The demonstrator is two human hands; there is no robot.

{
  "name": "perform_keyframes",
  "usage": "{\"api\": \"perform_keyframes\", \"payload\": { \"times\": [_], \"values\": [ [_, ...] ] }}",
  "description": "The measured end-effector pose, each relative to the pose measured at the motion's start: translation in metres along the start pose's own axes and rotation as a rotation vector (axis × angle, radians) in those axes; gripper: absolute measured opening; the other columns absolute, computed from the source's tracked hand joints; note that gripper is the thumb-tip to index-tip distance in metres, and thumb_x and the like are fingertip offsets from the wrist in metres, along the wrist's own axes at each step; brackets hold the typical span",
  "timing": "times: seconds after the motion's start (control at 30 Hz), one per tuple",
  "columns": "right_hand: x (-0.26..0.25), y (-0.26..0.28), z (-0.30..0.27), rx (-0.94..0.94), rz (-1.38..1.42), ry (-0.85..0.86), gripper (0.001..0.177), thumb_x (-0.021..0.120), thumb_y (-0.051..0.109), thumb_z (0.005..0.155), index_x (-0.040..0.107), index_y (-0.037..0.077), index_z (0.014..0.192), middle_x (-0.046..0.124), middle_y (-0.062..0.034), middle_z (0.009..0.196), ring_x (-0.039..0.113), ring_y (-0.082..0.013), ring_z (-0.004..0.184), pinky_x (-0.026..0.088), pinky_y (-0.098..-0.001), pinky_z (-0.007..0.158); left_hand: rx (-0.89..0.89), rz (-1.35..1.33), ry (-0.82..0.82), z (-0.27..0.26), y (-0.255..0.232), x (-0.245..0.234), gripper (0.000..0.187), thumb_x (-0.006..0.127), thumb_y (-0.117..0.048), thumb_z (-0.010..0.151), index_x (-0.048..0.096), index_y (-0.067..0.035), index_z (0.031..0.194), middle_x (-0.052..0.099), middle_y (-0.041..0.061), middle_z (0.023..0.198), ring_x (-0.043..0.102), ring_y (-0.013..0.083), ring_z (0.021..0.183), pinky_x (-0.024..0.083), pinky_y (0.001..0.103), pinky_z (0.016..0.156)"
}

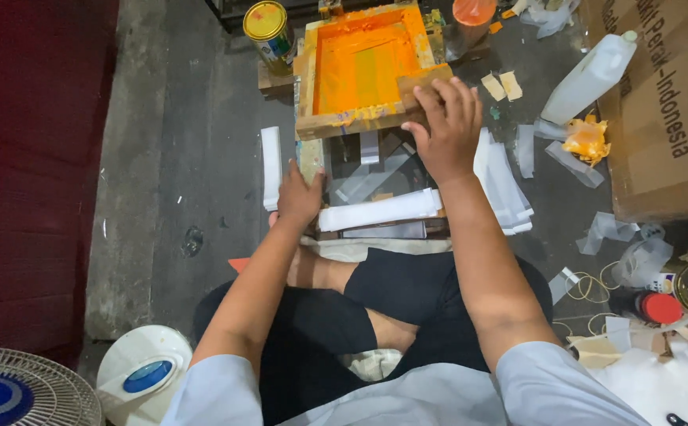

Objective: The person sits on the floor and repeatedly places white rectangular strips under a screen printing frame. They use a squeegee to pull orange ink across the screen, coating the strips, then lift the frame to remove the printed items and place them aside.

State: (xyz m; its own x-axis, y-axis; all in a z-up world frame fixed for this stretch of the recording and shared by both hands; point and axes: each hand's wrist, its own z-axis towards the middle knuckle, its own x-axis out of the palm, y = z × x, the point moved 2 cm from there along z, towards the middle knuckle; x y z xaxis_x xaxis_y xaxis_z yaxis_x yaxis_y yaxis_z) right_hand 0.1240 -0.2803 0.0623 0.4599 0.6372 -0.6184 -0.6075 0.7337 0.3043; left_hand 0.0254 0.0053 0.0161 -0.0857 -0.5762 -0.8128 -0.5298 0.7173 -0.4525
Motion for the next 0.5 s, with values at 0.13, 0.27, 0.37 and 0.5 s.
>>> {"api": "perform_keyframes", "payload": {
  "times": [0.13,0.27,0.37,0.5],
  "values": [
    [-0.003,0.006,0.002,0.025,-0.149,0.006,0.067,0.1,0.028,0.091,0.058,0.017,0.141,0.05,-0.0151,0.148,0.042,-0.0426,0.141,0.036,-0.0671,0.114,0.296,0.137,-0.361,0.007,-0.022,0.016,0.078,0.064,-0.052,0.097,0.04,0.0,0.151,0.043,0.024,0.154,0.04,0.0416,0.142,0.036,0.054,0.113],
    [0.002,0.009,0.001,0.121,-0.201,-0.009,0.076,0.105,0.029,0.092,0.053,0.018,0.146,0.04,-0.0168,0.157,0.036,-0.0427,0.147,0.035,-0.0656,0.119,0.775,0.202,-0.297,0.002,-0.065,0.041,0.049,0.077,-0.016,0.08,0.062,-0.008,0.126,0.066,0.015,0.121,0.06,0.0397,0.112,0.048,0.053,0.089],
    [0.005,0.008,0.0,0.152,-0.219,-0.022,0.078,0.105,0.033,0.095,0.051,0.019,0.149,0.035,-0.0155,0.16,0.034,-0.0415,0.149,0.036,-0.0638,0.12,0.828,0.354,-0.227,0.027,-0.069,0.08,0.057,0.068,-0.009,0.085,0.058,-0.009,0.141,0.058,0.014,0.145,0.05,0.0388,0.137,0.041,0.051,0.111],
    [0.007,0.007,-0.001,0.168,-0.197,-0.022,0.082,0.105,0.033,0.097,0.047,0.02,0.152,0.031,-0.0162,0.163,0.032,-0.0428,0.151,0.037,-0.0638,0.122,0.752,0.641,-0.083,0.041,-0.078,0.096,0.071,0.066,0.001,0.085,0.044,-0.005,0.152,0.048,0.016,0.155,0.045,0.0351,0.142,0.038,0.047,0.117]
  ]
}}
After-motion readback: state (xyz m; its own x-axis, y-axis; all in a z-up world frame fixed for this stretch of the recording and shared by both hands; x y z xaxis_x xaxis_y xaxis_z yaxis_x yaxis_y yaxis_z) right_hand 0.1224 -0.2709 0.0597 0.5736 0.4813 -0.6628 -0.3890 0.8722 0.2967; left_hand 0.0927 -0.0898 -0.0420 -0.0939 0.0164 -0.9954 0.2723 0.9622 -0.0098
